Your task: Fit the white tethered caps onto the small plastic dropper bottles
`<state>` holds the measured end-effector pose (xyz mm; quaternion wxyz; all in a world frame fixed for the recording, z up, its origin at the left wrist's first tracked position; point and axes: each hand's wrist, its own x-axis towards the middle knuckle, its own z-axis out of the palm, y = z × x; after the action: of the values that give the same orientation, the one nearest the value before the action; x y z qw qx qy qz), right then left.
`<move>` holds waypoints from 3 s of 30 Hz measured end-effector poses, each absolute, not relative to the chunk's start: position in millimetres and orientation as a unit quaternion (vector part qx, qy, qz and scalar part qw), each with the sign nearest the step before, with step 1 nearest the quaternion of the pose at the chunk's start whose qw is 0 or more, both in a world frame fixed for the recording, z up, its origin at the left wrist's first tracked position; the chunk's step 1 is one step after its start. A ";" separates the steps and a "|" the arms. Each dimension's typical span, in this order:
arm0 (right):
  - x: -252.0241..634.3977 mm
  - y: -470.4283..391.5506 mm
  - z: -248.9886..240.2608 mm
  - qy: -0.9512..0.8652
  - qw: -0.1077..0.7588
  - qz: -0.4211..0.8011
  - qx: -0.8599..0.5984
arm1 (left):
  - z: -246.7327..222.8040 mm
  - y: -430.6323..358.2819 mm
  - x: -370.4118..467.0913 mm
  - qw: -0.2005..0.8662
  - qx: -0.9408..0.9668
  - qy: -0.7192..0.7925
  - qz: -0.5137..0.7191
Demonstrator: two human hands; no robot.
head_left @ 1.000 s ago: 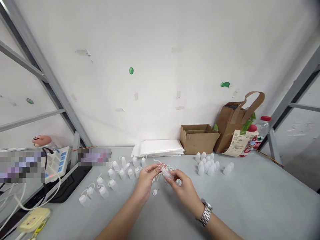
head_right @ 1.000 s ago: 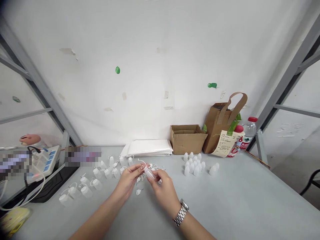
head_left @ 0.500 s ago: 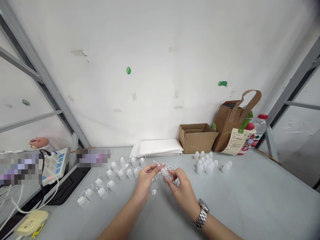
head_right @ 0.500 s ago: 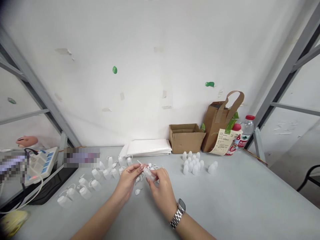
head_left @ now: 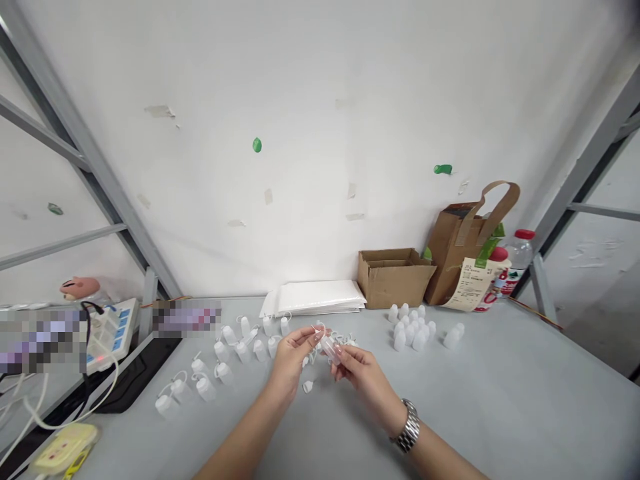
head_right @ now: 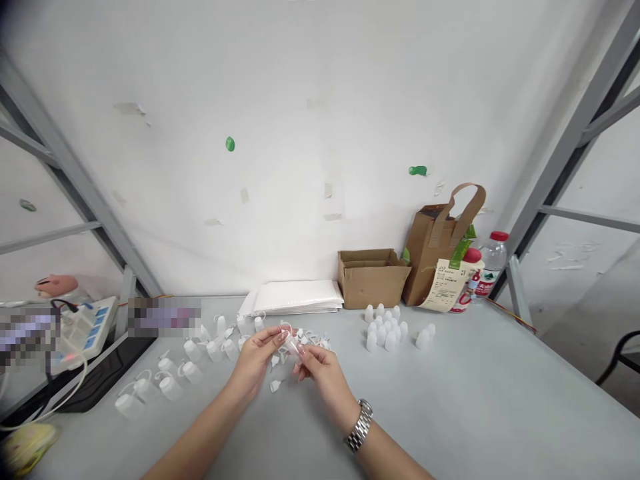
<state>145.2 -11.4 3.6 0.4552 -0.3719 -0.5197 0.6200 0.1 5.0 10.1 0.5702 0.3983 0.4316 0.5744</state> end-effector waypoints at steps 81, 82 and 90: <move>150.4 -13.0 2.9 -0.711 0.368 0.313 -0.511 | 13.6 4.1 1.3 0.500 0.511 0.459 0.528; 150.4 -13.6 2.9 -0.721 0.361 0.292 -0.514 | 12.2 4.5 1.2 0.494 0.509 0.463 0.531; 149.1 -14.6 2.6 -0.782 0.299 0.158 -0.523 | 14.6 2.2 -0.1 0.486 0.500 0.488 0.525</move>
<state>149.1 -14.6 2.6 0.2993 -0.5235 -0.7820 0.1578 -0.1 2.2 14.6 0.4859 0.5002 0.4875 0.5253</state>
